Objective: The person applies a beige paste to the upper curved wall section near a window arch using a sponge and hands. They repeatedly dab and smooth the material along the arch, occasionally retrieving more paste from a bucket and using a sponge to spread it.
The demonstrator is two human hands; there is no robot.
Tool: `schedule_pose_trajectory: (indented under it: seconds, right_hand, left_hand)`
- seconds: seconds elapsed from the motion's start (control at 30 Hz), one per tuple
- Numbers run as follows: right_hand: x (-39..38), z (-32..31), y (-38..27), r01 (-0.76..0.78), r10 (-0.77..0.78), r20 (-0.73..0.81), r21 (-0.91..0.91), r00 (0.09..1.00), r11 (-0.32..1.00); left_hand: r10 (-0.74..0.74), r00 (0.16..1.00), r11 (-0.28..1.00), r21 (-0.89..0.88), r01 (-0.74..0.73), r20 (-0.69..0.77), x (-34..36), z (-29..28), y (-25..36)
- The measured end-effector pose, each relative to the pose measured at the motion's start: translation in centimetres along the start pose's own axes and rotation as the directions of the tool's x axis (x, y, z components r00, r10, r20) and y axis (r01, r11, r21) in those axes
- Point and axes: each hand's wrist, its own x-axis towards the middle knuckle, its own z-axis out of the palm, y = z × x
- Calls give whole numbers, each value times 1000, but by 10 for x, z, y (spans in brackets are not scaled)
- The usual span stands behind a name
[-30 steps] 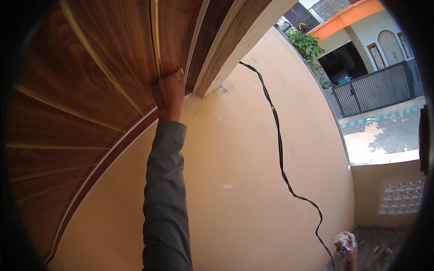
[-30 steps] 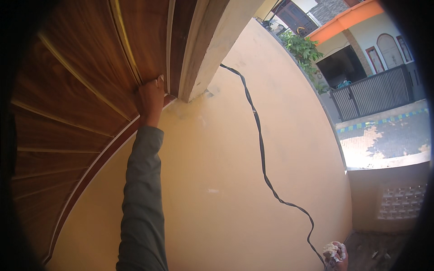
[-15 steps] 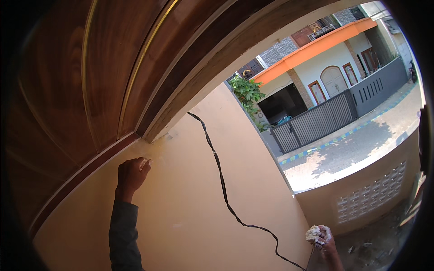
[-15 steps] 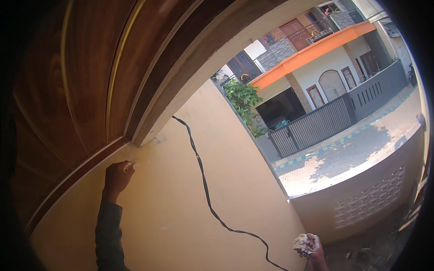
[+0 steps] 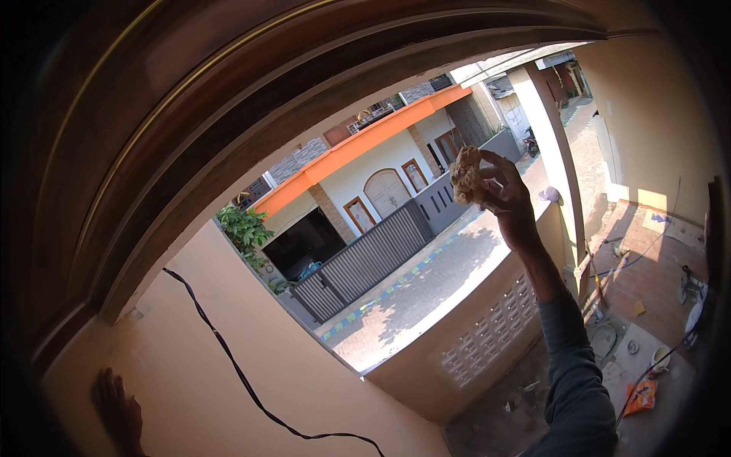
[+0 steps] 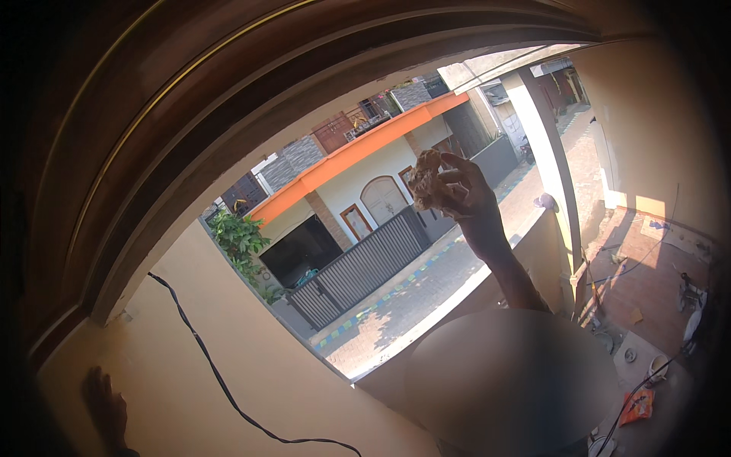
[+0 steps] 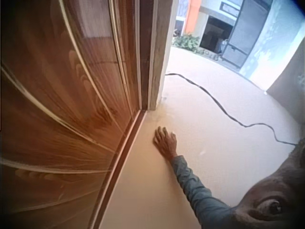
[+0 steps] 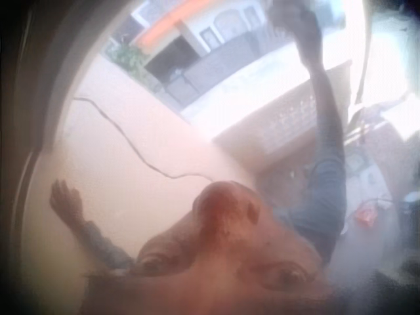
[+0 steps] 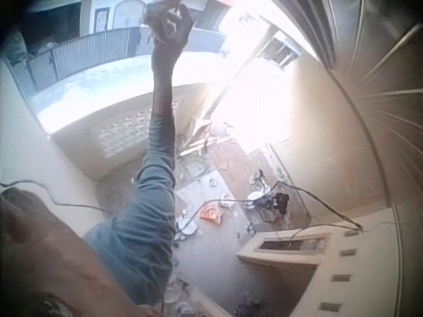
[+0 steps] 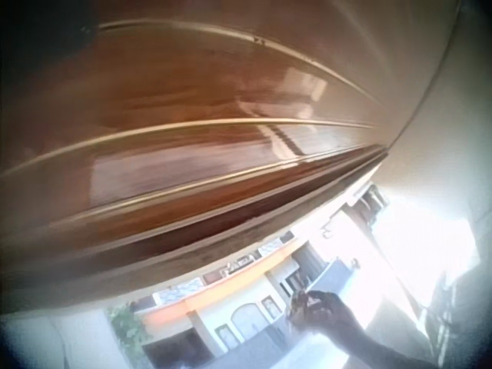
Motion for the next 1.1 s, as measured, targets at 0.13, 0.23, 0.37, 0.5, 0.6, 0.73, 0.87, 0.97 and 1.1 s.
schedule_pose_trajectory:
  seconds: [0.13,0.23,0.37,0.5,0.6,0.73,0.87,0.97,1.1]
  right_hand:
    - [90,-31,-37,187,-243,-158,-305,957,934]
    - [151,-38,-50,327,-419,-267,-328,868,886]
    - [233,-68,-50,385,-621,-287,-578,729,719]
    - [268,-77,-36,276,-650,-279,-737,707,617]
    - [268,-59,-30,410,-617,-221,-574,755,709]
    - [273,-65,-30,483,-744,-56,-727,666,488]
    - [236,-2,-45,445,-638,-154,-595,755,669]
    - [229,23,-43,462,-684,-165,-623,711,631]
    - [183,89,-68,511,-613,-157,-415,775,753]
  left_hand:
    - [37,999,996,-83,-40,-34,1,10,-7]
    - [49,996,998,-44,-53,-78,-3,15,-10]
    - [78,995,997,-9,-78,-65,3,-10,-1]
    - [218,965,969,154,-195,-146,10,-46,9]
    - [191,976,972,156,-173,-106,5,-49,8]
    - [186,977,968,188,-164,-106,12,-47,14]
    - [173,981,965,216,-151,-88,6,-53,14]
    - [150,985,966,225,-128,-83,12,-60,21]
    - [137,988,966,231,-117,-74,10,-64,24]
